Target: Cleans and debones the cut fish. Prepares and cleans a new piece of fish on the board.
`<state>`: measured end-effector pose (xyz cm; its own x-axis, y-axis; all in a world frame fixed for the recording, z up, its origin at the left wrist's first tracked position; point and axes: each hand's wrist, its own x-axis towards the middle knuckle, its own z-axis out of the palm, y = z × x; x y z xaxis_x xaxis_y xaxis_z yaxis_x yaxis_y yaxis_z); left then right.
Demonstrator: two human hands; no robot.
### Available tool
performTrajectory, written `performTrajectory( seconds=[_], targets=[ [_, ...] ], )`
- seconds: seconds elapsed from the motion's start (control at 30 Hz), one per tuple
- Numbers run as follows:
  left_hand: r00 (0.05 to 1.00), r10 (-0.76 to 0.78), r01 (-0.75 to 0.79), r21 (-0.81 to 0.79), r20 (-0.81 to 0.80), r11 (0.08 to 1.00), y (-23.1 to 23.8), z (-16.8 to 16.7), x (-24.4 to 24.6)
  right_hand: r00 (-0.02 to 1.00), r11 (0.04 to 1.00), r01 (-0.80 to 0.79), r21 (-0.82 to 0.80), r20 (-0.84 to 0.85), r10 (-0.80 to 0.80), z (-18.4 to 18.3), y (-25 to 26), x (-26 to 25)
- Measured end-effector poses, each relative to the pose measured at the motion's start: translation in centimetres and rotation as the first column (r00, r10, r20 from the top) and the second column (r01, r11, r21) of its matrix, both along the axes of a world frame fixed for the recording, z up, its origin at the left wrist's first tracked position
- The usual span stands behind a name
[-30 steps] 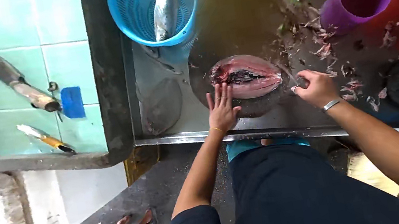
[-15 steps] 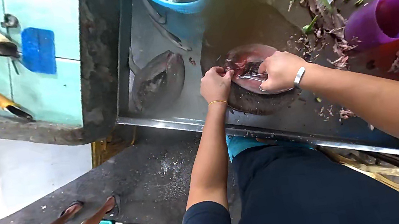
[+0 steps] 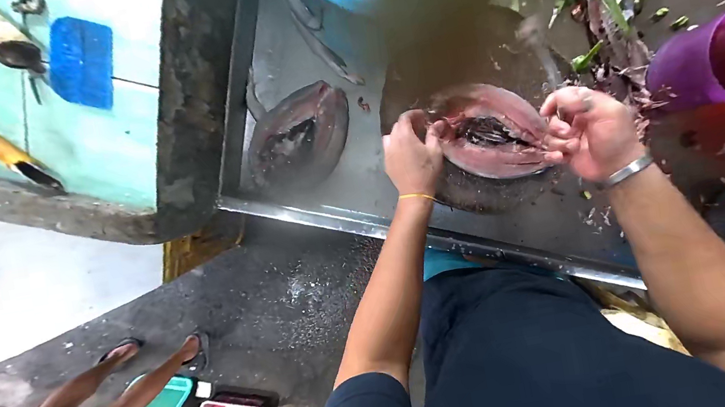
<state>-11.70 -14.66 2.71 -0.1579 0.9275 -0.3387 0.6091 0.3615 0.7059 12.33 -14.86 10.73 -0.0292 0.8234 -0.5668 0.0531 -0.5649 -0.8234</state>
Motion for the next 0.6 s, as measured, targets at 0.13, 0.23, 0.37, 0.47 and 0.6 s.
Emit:
performTrajectory(
  seconds=[0.13, 0.23, 0.37, 0.47, 0.6],
  targets=[
    [0.634, 0.216, -0.064, -0.229, 0.742, 0.971, -4.9, 3.6, 5.8, 0.665, 0.8, -0.571, 0.183, 0.674, 0.321, -2.7, -6.7, -2.8],
    [0.521, 0.507, -0.469, -0.266, 0.686, 0.842, -3.6, 2.3, 2.2, 0.313, 0.574, -0.818, 0.031, 0.862, 0.399, -3.2, -7.8, -2.9],
    [0.961, 0.131, -0.179, -0.184, -0.245, 0.967, 0.8, 1.1, -8.0, 0.225, 0.674, -0.736, -0.065, 0.916, 0.334, -2.1, -3.9, 1.6],
    [0.918, -0.118, 0.016, -0.26, -0.379, 0.965, 1.4, 1.6, -7.6, 0.101, 0.78, -0.549, -0.3, 0.903, 0.418, -3.1, -0.6, 5.8],
    [0.984, -0.133, 0.122, -0.097, -0.121, 0.988, 2.4, 0.3, -3.9, 0.077, 0.69, -0.664, -0.287, 0.892, 0.445, -3.5, -1.7, 4.0]
  ],
)
